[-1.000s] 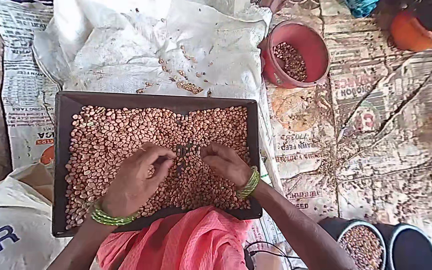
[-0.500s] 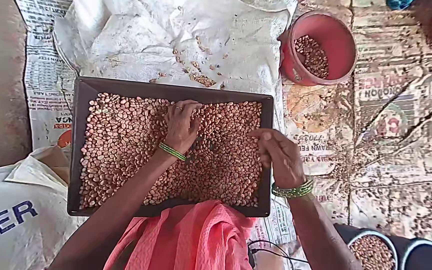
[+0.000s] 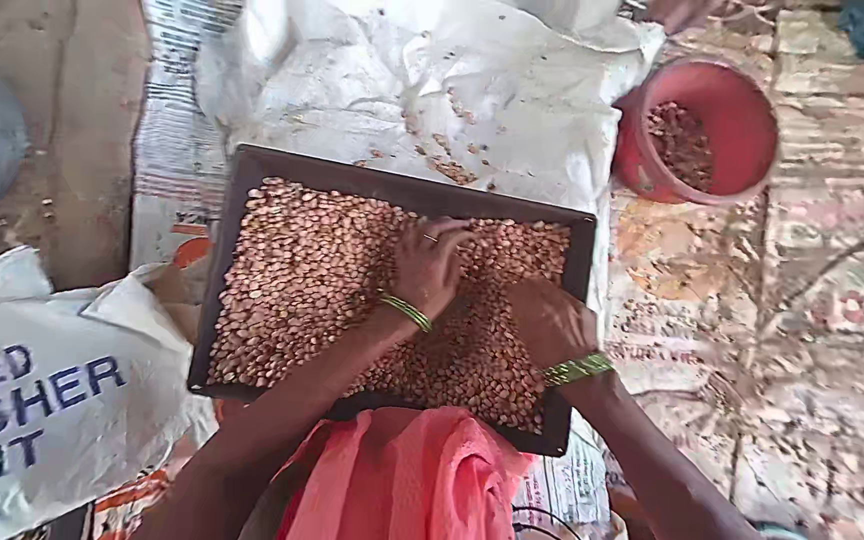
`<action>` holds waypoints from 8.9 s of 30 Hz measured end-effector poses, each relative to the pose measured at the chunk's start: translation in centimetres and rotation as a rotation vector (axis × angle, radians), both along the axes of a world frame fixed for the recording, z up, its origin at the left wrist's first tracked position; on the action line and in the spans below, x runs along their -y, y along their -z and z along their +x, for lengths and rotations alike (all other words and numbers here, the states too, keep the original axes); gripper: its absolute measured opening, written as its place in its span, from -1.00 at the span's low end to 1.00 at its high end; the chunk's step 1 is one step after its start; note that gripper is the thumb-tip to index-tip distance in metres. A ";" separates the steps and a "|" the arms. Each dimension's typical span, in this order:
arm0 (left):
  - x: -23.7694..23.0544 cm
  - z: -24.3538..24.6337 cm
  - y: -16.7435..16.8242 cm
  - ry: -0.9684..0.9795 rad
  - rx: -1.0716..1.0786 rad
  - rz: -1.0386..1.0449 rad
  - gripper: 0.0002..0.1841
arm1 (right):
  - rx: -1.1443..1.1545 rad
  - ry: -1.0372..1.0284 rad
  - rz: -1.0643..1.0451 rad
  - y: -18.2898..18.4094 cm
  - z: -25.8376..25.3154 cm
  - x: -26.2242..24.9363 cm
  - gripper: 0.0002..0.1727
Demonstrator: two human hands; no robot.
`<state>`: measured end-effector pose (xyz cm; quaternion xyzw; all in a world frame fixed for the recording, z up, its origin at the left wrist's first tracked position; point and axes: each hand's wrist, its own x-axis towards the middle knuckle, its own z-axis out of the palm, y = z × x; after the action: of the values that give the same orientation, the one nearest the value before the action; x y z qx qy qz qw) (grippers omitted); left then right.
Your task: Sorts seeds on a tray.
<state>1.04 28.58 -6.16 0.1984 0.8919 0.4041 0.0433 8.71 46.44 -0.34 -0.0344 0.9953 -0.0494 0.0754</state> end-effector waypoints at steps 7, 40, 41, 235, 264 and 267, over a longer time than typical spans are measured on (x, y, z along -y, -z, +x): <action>-1.8 7.2 -3.9 0.406 0.392 0.027 -0.39 | 0.020 0.360 -0.931 -3.3 0.3 -4.4 -0.80; 9.3 8.7 -8.1 0.449 0.241 -0.227 -0.55 | 0.187 0.015 -0.719 -1.0 -2.3 1.9 -0.73; 10.0 8.7 -7.6 0.421 0.211 -0.290 -0.54 | 0.205 -0.072 -0.663 -0.7 -2.2 2.7 -0.74; 6.9 -2.9 -7.9 0.490 0.363 -0.163 -0.28 | 0.284 -0.222 -0.688 -0.6 1.7 8.9 -0.71; 19.0 7.2 -7.1 0.309 0.211 -0.444 -0.79 | 0.270 -0.351 -0.693 2.1 3.2 10.2 -0.70; 21.2 6.3 -9.6 0.131 0.155 -0.300 -0.79 | 0.350 -0.374 -0.680 2.4 2.9 11.7 -0.72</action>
<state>7.30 7.40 3.47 0.2155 0.9213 0.2769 0.1674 11.65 34.74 -2.73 -0.2284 0.8712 -0.3654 0.2352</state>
